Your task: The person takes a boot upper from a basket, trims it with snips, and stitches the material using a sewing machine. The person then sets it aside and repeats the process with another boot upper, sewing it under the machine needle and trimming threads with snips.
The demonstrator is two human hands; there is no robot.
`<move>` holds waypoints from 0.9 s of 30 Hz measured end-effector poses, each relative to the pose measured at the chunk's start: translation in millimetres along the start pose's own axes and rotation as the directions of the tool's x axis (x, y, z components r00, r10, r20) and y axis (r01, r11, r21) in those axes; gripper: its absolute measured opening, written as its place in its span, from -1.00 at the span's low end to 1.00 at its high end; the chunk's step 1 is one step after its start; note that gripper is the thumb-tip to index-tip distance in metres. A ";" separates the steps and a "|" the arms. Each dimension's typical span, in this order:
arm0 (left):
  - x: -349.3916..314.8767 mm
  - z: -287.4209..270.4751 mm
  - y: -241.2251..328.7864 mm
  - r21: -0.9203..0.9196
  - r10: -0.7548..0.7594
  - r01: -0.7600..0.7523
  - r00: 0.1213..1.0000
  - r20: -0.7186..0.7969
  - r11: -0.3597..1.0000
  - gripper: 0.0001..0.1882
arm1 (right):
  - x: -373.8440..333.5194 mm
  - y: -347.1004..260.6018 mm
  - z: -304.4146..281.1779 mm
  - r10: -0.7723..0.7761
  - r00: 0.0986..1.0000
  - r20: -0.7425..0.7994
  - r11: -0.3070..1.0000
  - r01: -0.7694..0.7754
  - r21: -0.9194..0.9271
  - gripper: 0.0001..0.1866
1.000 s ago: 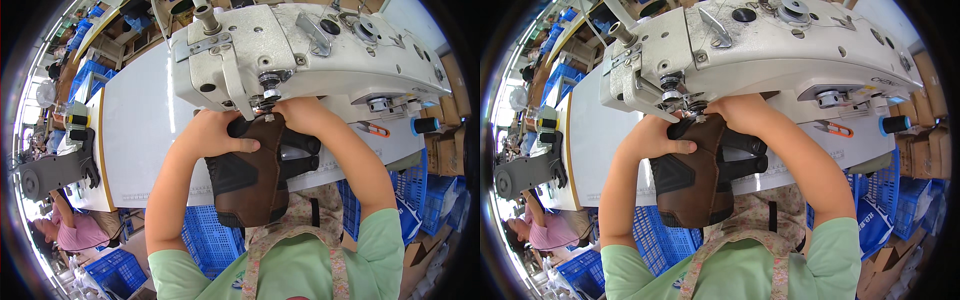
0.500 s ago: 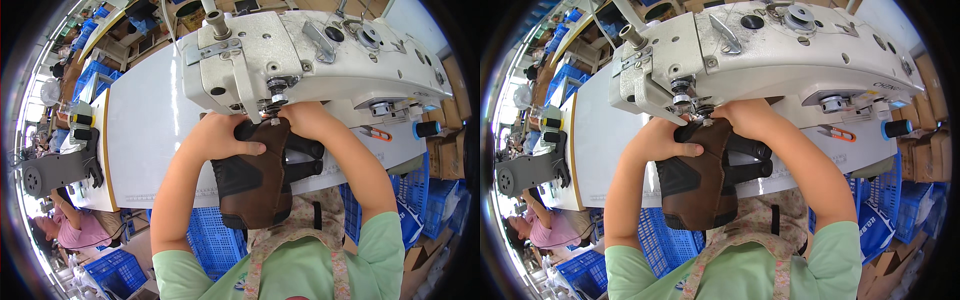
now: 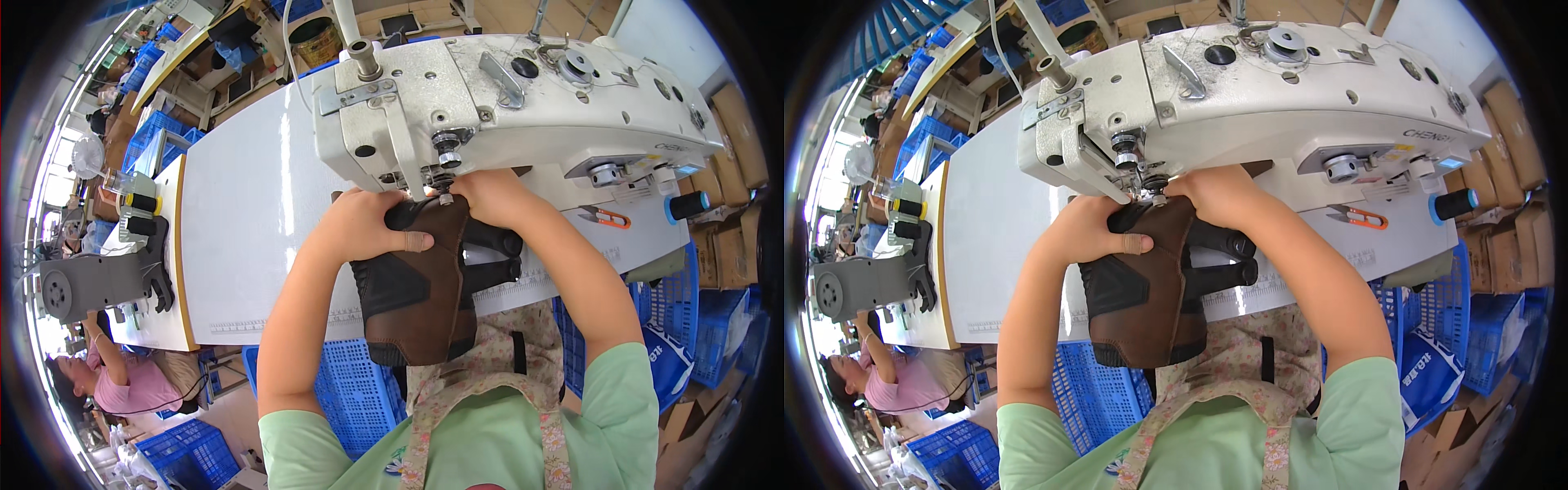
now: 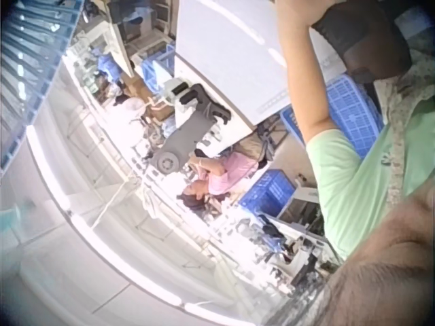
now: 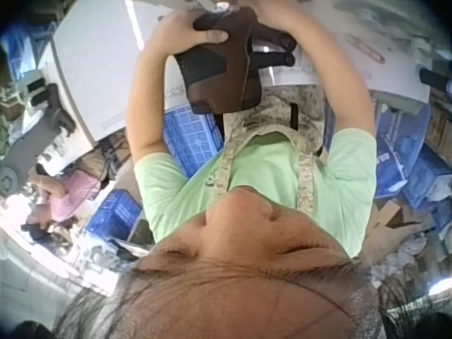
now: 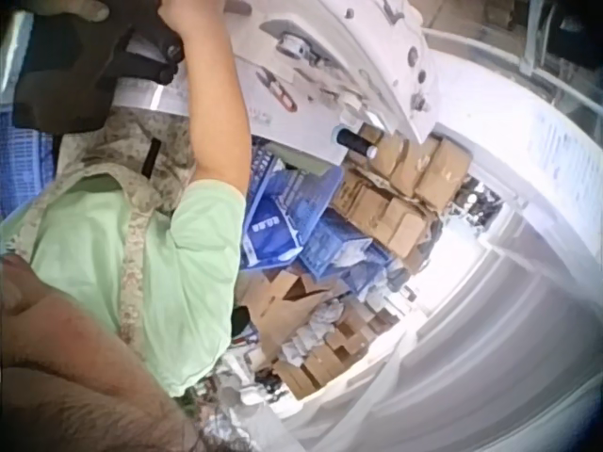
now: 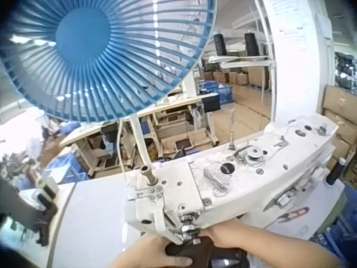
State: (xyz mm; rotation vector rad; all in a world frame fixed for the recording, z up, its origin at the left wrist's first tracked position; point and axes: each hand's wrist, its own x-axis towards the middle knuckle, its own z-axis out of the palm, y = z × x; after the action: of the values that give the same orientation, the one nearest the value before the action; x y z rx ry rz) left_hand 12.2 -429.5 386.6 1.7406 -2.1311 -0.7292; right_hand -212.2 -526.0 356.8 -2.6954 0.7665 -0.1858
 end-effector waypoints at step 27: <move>-133.4 45.6 39.4 -0.766 -0.616 0.139 0.690 -0.380 0.628 -0.39 | -109.7 -98.0 37.9 -0.190 0.860 -0.473 0.981 0.189 -0.050 -0.56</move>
State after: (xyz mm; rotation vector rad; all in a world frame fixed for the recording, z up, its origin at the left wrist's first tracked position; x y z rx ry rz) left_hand -14.0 -285.6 382.5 1.6789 -0.8282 -0.7719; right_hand -249.3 -378.7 351.8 -2.7515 0.6173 -0.9273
